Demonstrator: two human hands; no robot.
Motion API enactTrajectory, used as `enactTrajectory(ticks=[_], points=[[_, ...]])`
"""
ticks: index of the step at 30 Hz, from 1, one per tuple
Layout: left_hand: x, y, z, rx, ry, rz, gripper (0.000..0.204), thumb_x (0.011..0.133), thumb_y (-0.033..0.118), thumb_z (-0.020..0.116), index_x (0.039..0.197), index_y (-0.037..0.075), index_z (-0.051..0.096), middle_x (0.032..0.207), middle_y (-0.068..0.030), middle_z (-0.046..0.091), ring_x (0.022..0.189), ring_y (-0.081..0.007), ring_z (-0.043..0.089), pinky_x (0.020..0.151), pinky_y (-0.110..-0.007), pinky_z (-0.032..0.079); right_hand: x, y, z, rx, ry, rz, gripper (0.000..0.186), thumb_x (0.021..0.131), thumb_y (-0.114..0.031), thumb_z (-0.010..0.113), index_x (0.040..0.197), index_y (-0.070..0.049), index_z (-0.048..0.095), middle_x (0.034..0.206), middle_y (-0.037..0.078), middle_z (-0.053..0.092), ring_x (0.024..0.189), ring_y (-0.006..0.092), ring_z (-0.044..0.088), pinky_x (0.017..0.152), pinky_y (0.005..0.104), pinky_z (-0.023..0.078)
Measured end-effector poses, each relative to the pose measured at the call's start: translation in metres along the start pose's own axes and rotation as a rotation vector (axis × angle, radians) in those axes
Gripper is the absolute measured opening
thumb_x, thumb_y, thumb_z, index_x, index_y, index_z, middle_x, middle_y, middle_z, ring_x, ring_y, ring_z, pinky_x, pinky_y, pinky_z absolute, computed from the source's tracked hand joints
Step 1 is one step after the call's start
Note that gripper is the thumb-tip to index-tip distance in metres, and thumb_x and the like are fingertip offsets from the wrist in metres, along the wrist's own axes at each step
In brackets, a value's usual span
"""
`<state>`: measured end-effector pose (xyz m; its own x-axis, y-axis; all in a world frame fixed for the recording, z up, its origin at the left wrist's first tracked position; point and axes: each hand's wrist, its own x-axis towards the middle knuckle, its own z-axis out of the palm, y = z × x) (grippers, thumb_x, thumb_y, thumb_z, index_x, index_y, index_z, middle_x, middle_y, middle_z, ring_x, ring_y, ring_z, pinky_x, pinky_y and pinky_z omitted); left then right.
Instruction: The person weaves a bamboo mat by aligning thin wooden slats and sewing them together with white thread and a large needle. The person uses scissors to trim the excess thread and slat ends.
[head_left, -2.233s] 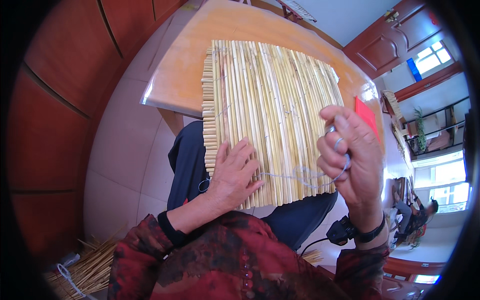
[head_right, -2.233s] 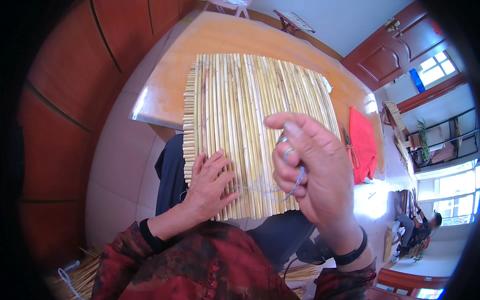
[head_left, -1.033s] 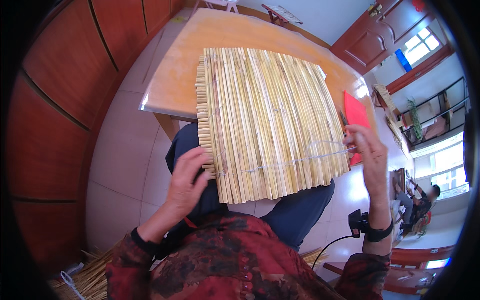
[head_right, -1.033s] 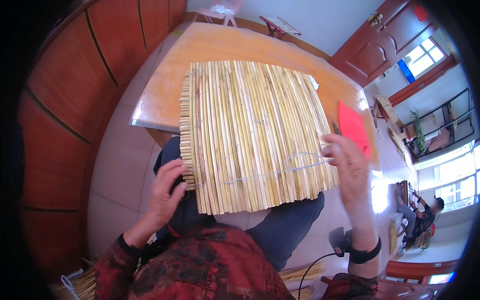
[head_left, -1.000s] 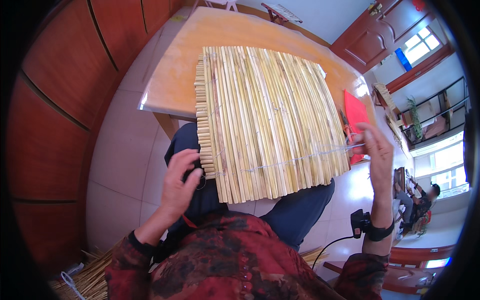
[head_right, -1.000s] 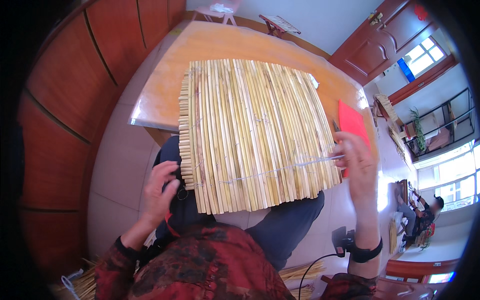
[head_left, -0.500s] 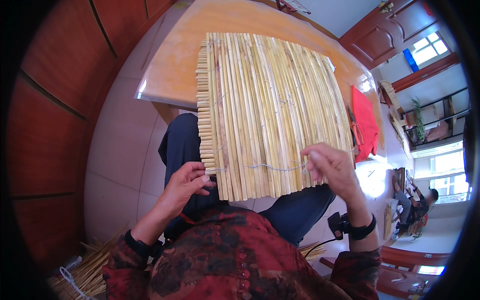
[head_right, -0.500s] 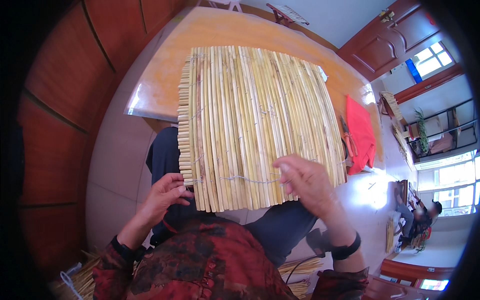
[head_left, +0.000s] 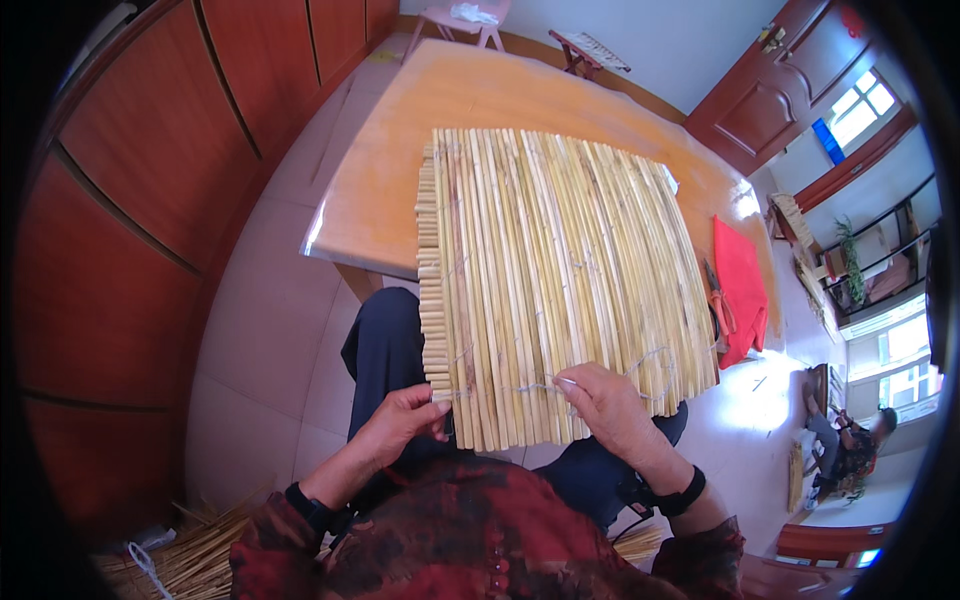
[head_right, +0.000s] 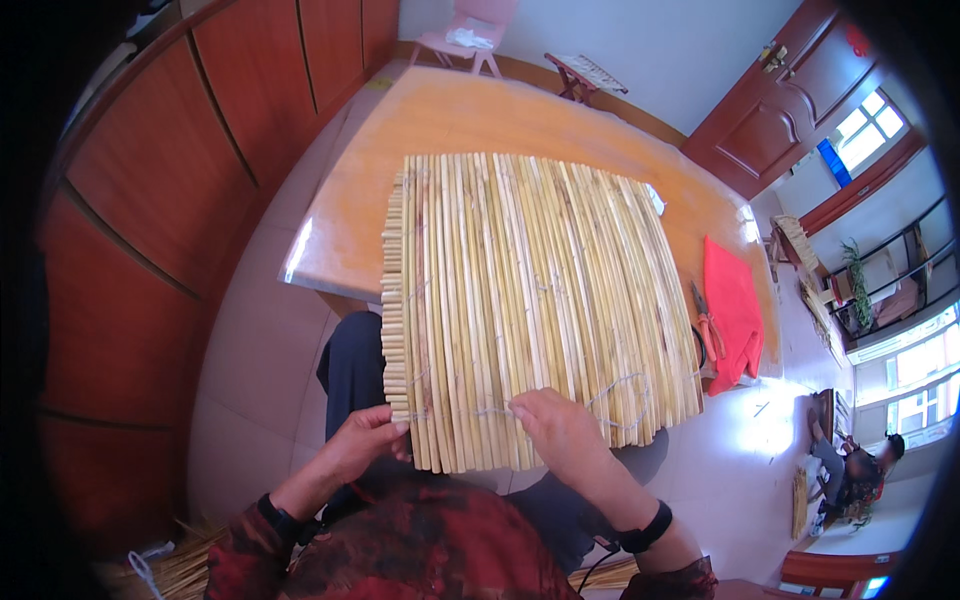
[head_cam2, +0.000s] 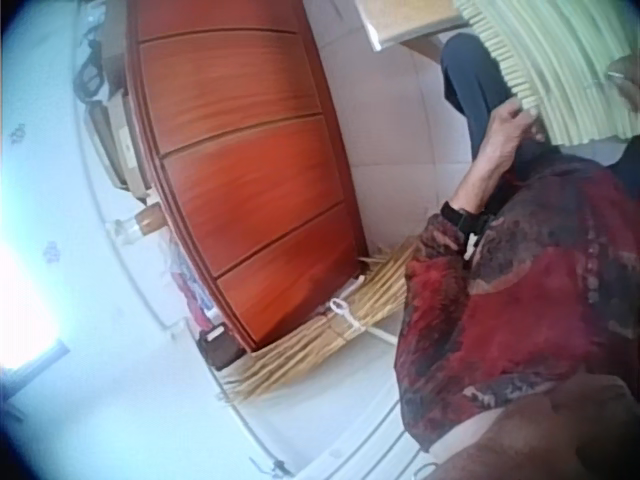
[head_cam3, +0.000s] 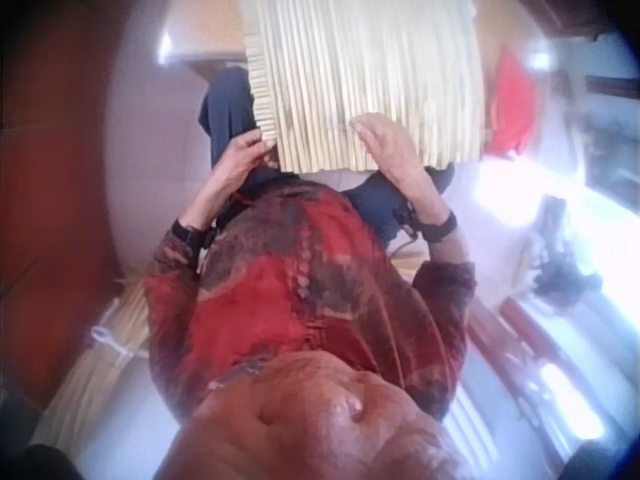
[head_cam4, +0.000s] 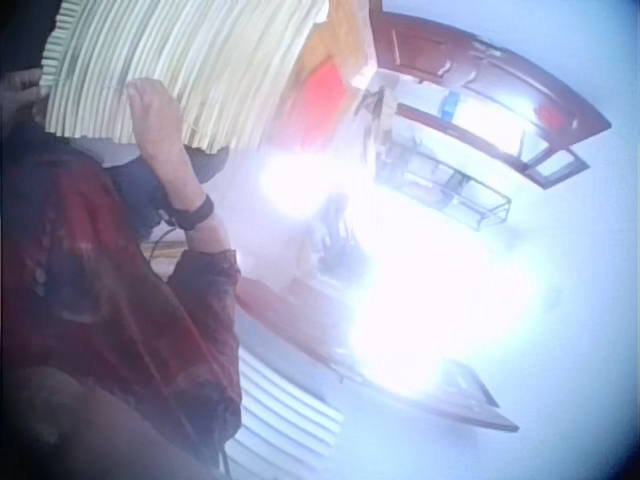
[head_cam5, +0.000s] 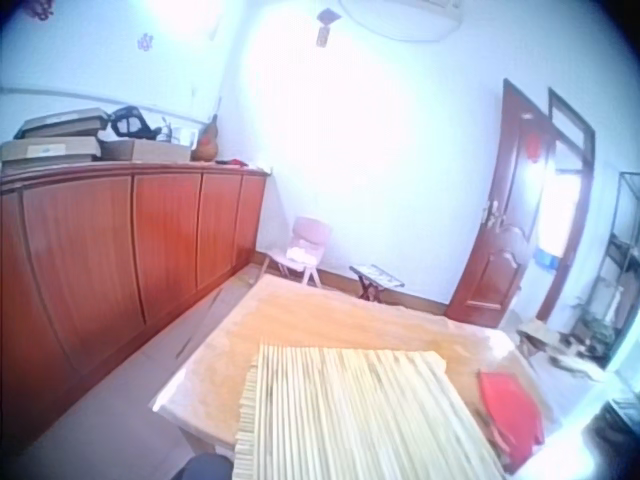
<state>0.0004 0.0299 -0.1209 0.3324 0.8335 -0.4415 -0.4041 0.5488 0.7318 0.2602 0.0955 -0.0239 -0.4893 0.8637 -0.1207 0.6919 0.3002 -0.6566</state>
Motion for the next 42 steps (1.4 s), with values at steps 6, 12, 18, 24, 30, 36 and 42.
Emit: enactTrajectory(ticks=[6,12,18,24,30,36,42], points=[[-0.003,0.010,0.005,0.106,0.044,-0.066,0.017,0.089,0.021,0.056,0.086,0.004,0.058,0.057,0.0049,0.045,0.050,-0.0050,0.042,0.053,-0.024,0.045,-0.008,0.004,0.002,-0.113,0.053,-0.023,0.014,0.085,-0.013,0.055,0.094,-0.002,0.061,0.084,0.016,0.059,0.080,0.0320,0.059,0.069,0.0359,0.047],[-0.006,0.013,0.005,0.054,0.040,-0.078,0.017,0.090,0.023,0.055,0.086,0.007,0.057,0.056,0.0060,0.039,0.047,-0.0045,0.034,0.049,-0.024,0.040,-0.013,0.015,0.011,-0.132,0.121,-0.079,0.013,0.083,-0.010,0.056,0.094,-0.004,0.059,0.084,0.015,0.059,0.080,0.0328,0.058,0.069,0.0374,0.047],[0.000,0.010,0.006,0.005,0.100,-0.038,0.019,0.090,0.025,0.055,0.083,0.007,0.057,0.055,0.0063,0.039,0.044,-0.0051,0.036,0.046,-0.023,0.041,-0.016,0.019,0.014,-0.178,0.176,-0.133,0.012,0.087,-0.014,0.049,0.092,-0.008,0.057,0.081,0.011,0.056,0.072,0.0305,0.057,0.060,0.0383,0.048],[-0.003,0.011,0.005,0.046,0.121,-0.030,0.020,0.090,0.026,0.055,0.085,0.007,0.058,0.054,0.0061,0.037,0.043,-0.0046,0.034,0.046,-0.023,0.040,-0.019,0.023,0.017,-0.097,0.255,-0.170,0.010,0.085,-0.012,0.053,0.092,-0.007,0.057,0.079,0.013,0.055,0.069,0.0329,0.056,0.057,0.0386,0.046],[-0.006,0.008,0.007,-0.015,0.099,-0.026,0.020,0.090,0.026,0.055,0.084,0.007,0.056,0.053,0.0061,0.035,0.044,-0.0050,0.031,0.047,-0.024,0.038,-0.026,0.023,0.016,-0.064,0.239,-0.141,0.012,0.084,-0.010,0.054,0.095,-0.006,0.056,0.082,0.014,0.054,0.073,0.0347,0.056,0.061,0.0404,0.045],[-0.009,0.005,0.006,-0.002,0.108,-0.031,0.019,0.091,0.023,0.052,0.085,0.005,0.055,0.051,0.0047,0.036,0.043,-0.0060,0.033,0.047,-0.026,0.039,-0.029,0.023,0.016,-0.041,0.223,-0.119,0.015,0.082,-0.008,0.054,0.096,-0.006,0.056,0.083,0.015,0.054,0.076,0.0354,0.056,0.063,0.0410,0.046],[-0.012,0.005,0.011,-0.031,0.106,-0.013,0.021,0.091,0.025,0.054,0.087,0.004,0.057,0.052,0.0063,0.034,0.043,-0.0048,0.030,0.047,-0.024,0.037,-0.035,0.022,0.016,-0.029,0.231,-0.111,0.015,0.082,-0.008,0.055,0.096,-0.006,0.057,0.084,0.015,0.054,0.077,0.0355,0.056,0.063,0.0410,0.045]])
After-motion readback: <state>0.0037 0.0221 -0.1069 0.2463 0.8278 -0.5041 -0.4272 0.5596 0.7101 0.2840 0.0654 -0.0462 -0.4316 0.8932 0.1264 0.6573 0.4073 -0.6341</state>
